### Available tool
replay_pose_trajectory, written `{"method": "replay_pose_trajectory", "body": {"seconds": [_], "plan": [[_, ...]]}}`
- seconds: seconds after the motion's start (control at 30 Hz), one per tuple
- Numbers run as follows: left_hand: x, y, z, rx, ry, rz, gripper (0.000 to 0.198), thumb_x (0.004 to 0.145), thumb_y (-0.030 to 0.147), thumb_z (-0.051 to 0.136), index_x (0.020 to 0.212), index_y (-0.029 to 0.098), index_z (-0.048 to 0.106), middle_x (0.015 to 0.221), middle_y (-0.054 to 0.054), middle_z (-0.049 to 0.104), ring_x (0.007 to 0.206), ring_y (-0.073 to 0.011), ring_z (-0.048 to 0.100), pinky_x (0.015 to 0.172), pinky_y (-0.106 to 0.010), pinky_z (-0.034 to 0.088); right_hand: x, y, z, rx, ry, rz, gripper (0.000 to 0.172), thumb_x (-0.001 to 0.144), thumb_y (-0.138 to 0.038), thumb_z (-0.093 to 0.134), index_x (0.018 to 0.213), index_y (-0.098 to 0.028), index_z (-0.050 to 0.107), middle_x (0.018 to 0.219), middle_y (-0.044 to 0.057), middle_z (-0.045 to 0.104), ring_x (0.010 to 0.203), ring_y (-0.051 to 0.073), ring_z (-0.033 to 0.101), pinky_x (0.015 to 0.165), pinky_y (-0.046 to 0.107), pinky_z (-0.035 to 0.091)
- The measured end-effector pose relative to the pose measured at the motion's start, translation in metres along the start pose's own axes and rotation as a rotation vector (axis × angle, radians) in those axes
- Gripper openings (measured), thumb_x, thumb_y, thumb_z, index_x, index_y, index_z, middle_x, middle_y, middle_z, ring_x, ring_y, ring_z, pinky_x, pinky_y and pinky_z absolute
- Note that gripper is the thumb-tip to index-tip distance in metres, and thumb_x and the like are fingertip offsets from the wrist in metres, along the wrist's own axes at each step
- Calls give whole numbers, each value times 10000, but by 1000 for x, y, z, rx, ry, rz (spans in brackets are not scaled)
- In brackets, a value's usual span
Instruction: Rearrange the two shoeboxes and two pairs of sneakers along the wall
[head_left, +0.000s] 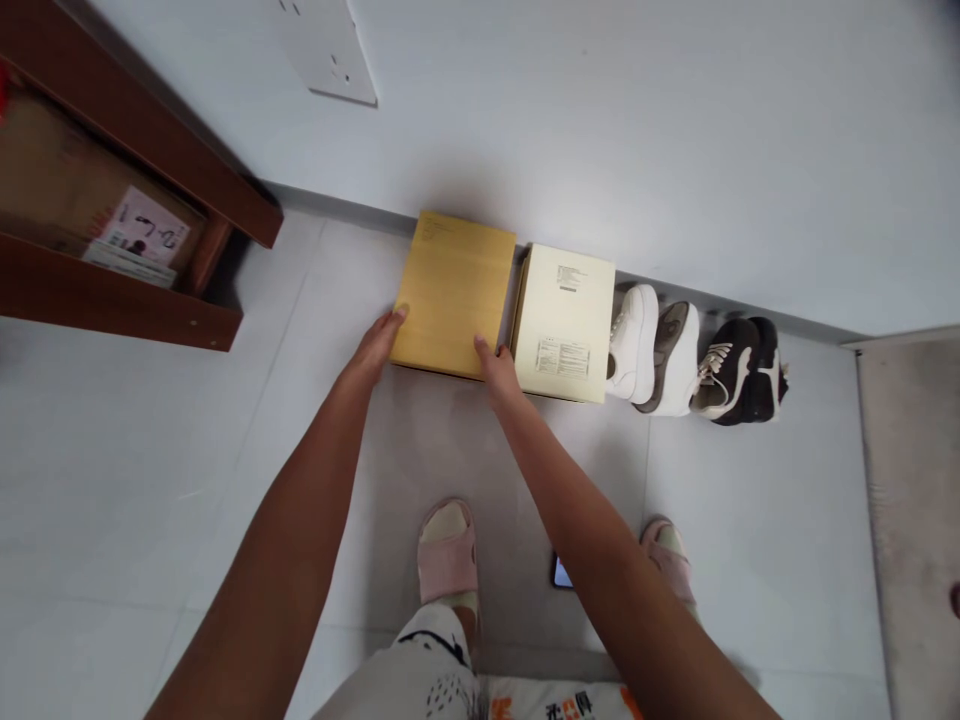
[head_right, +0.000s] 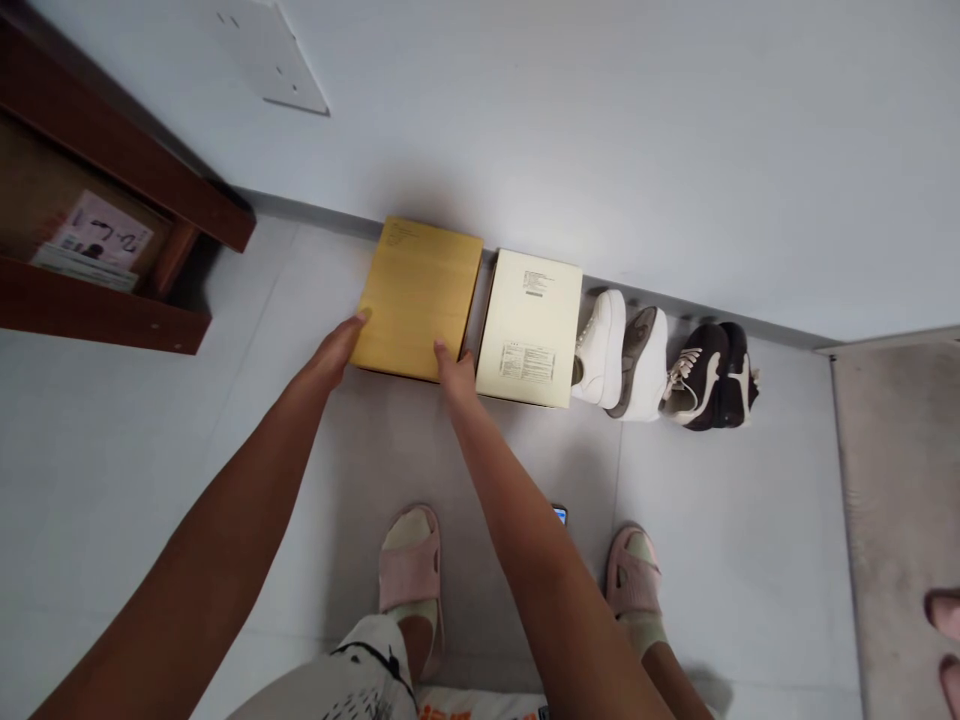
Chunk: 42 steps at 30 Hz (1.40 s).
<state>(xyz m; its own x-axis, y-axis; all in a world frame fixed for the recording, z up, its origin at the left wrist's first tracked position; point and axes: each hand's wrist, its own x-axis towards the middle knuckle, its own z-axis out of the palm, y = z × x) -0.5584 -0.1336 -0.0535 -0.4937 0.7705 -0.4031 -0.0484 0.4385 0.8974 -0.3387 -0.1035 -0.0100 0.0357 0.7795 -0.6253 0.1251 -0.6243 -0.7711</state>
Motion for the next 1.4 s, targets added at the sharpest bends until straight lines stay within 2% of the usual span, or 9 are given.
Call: {"method": "replay_pose_trajectory", "body": {"seconds": [0.17,0.3,0.5,0.7,0.9,1.03,1.17,1.3,1.4], "plan": [[-4,6,3,-12,-22,-104,663,808,657,684,1335,255,687,1467,-109,633,1448,-326,503,1256,-481,324,6,-2,5,-2,38,40,604,880,-497,730,1326,-120,579,1340,195,686,1286,275,652,1109,409,502],[-7,11,5,-22,-50,-113,667,799,650,685,1337,256,683,1429,-121,657,1415,-338,539,1226,-496,377,12,3,8,6,13,35,608,875,-482,748,1321,-109,570,1339,207,685,1251,269,677,1099,410,515],[-10,15,7,-48,-55,-207,645,799,639,666,1325,266,683,1307,-114,722,1333,-349,608,1160,-523,464,17,12,9,41,-21,15,630,862,-520,761,1326,-136,575,1359,193,684,1286,237,662,1106,386,515],[-14,14,8,-161,-67,-206,688,781,608,691,1372,259,655,1293,-139,725,1311,-368,621,1139,-544,485,12,11,9,69,-34,3,612,852,-540,754,1319,-167,619,1324,160,718,1244,226,691,1102,395,512],[-13,13,8,-200,-91,-213,712,762,612,710,1364,236,658,1295,-171,720,1261,-364,656,1132,-536,484,7,8,6,85,-64,-7,637,880,-540,723,1361,-137,610,1360,176,697,1278,220,672,1095,371,516],[-13,15,0,-200,-125,-244,737,777,723,639,1320,226,687,1225,-170,750,1230,-371,674,1094,-535,505,3,10,1,97,-125,-23,669,890,-576,698,1377,-128,602,1374,186,686,1291,232,664,1097,397,519],[-16,17,-16,-192,-143,-261,791,782,832,532,1256,225,713,1189,-179,758,1228,-405,668,1035,-549,538,-3,10,4,133,-156,-45,651,894,-576,690,1358,-125,608,1383,191,679,1286,237,667,1116,404,502],[-23,19,-34,-123,-115,-234,712,808,755,573,1239,204,704,1153,-177,764,1170,-368,696,976,-514,573,-8,9,10,142,-179,-129,763,863,-604,712,1441,-143,525,1421,188,652,1276,231,668,1131,413,487],[-31,22,-42,-115,-39,-243,618,831,640,619,1223,169,699,1121,-164,766,1104,-334,716,903,-468,604,-12,9,13,80,-175,-223,948,850,-623,721,1585,-172,330,1552,176,535,1385,219,577,1183,403,437]]}}
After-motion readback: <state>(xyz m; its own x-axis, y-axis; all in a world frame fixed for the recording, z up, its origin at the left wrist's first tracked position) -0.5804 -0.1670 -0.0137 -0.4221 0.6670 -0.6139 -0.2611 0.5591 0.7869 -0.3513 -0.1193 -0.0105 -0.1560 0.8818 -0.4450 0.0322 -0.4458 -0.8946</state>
